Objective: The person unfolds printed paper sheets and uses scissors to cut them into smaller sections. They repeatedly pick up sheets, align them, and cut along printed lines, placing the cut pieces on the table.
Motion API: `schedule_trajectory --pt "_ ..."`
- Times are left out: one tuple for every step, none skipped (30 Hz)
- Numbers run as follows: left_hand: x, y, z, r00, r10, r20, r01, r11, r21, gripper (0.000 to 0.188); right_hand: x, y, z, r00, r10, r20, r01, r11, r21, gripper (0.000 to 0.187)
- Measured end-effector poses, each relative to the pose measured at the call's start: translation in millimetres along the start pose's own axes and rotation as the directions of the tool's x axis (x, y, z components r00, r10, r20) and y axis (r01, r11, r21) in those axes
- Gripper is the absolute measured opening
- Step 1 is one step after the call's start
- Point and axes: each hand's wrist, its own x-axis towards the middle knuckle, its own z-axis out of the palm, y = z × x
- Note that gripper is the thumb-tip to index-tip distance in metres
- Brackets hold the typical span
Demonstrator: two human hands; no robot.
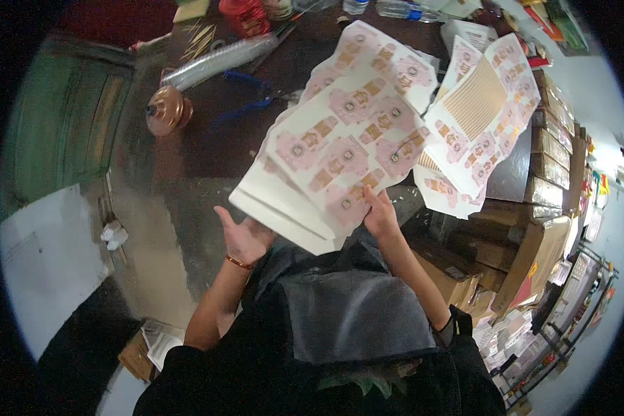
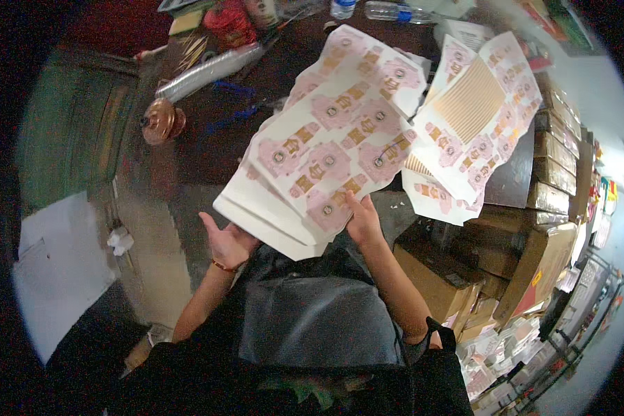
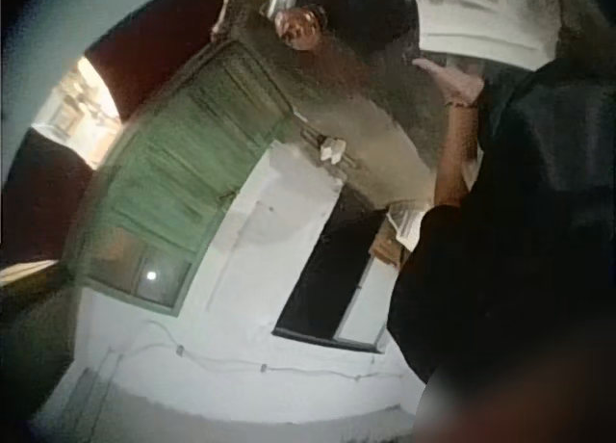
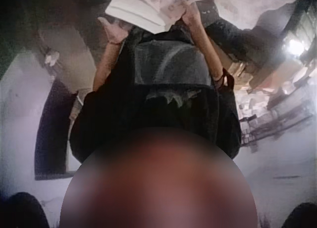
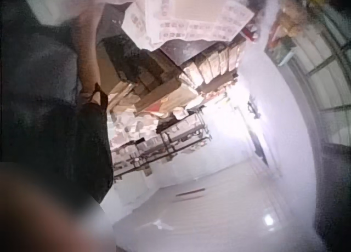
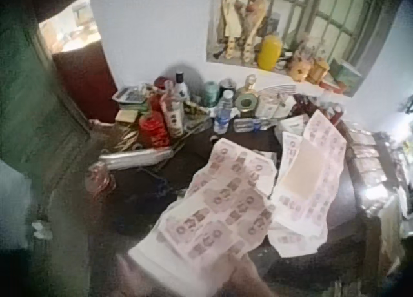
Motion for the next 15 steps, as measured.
schedule_trajectory --pt "-5.0 -3.7 8.3 0.999 0.041 -0.026 -0.039 0.998 0.057 0.107 1.9 4.4 1.3 1.0 -0.003 -0.002 0.002 0.999 -0.032 0.036" --pt "-4.4 -12.3 20.2 0.995 0.087 -0.047 -0.082 0.99 0.112 0.101 3.4 8.7 2.1 1.0 0.003 0.001 -0.003 0.996 -0.088 0.038" --pt "2.6 -23.3 23.5 0.966 0.246 -0.083 -0.196 0.9 0.389 0.088 3.6 11.8 1.7 1.0 0.009 0.0 -0.009 0.99 -0.138 0.04" --pt "12.3 -16.0 -7.8 0.991 0.106 -0.075 -0.069 0.919 0.388 0.066 2.7 14.6 2.3 1.0 0.013 0.0 -0.013 0.982 -0.186 0.043" --pt "9.4 -15.2 2.9 0.978 0.188 -0.091 -0.105 0.818 0.565 0.057 -0.9 11.2 15.4 0.993 0.104 -0.064 -0.118 0.953 -0.279 0.042" --pt "19.3 -17.3 0.7 0.95 0.25 -0.188 -0.106 0.822 0.559 0.047 -4.1 4.4 27.5 0.973 0.186 -0.135 -0.223 0.905 -0.362 0.041" --pt "27.3 -20.1 0.3 0.909 0.308 -0.28 -0.112 0.829 0.549 0.038 -6.5 4.6 28.6 0.968 0.204 -0.144 -0.246 0.878 -0.41 0.04" --pt "32.3 -21.3 -13.1 0.894 0.369 -0.254 -0.156 0.788 0.596 0.035 -6.6 4.7 27.5 0.963 0.218 -0.156 -0.266 0.854 -0.447 0.039" --pt "33.9 -19.6 -27.5 0.876 0.428 -0.223 -0.199 0.742 0.641 0.033 -2.9 15.9 9.8 0.978 0.184 -0.099 -0.209 0.868 -0.451 0.038" --pt "36.6 -17.5 -34.4 0.856 0.481 -0.187 -0.241 0.693 0.679 0.031 1.2 18.3 -2.2 0.989 0.145 -0.042 -0.148 0.878 -0.456 0.037" --pt "31.0 -13.8 -30.7 0.802 0.564 -0.196 -0.223 0.587 0.778 0.027 -2.9 10.9 2.4 0.984 0.167 -0.064 -0.177 0.856 -0.486 0.037" --pt "30.4 -7.7 -43.8 0.778 0.595 -0.201 -0.264 0.6 0.755 0.026 -8.0 1.4 6.1 0.978 0.187 -0.087 -0.205 0.833 -0.514 0.037" --pt "23.0 2.6 -37.6 0.75 0.63 -0.202 -0.226 0.531 0.816 0.027 -14.3 -7.1 8.3 0.973 0.201 -0.115 -0.232 0.812 -0.536 0.037" --pt "15.7 14.0 -25.8 0.732 0.644 -0.222 -0.168 0.486 0.858 0.028 -17.4 -11.5 3.4 0.983 0.15 -0.102 -0.181 0.806 -0.563 0.036" --pt "15.0 25.8 -37.8 0.742 0.662 -0.108 -0.307 0.479 0.822 0.028 -16.0 -17.6 -0.9 0.991 0.105 -0.081 -0.133 0.792 -0.595 0.035"
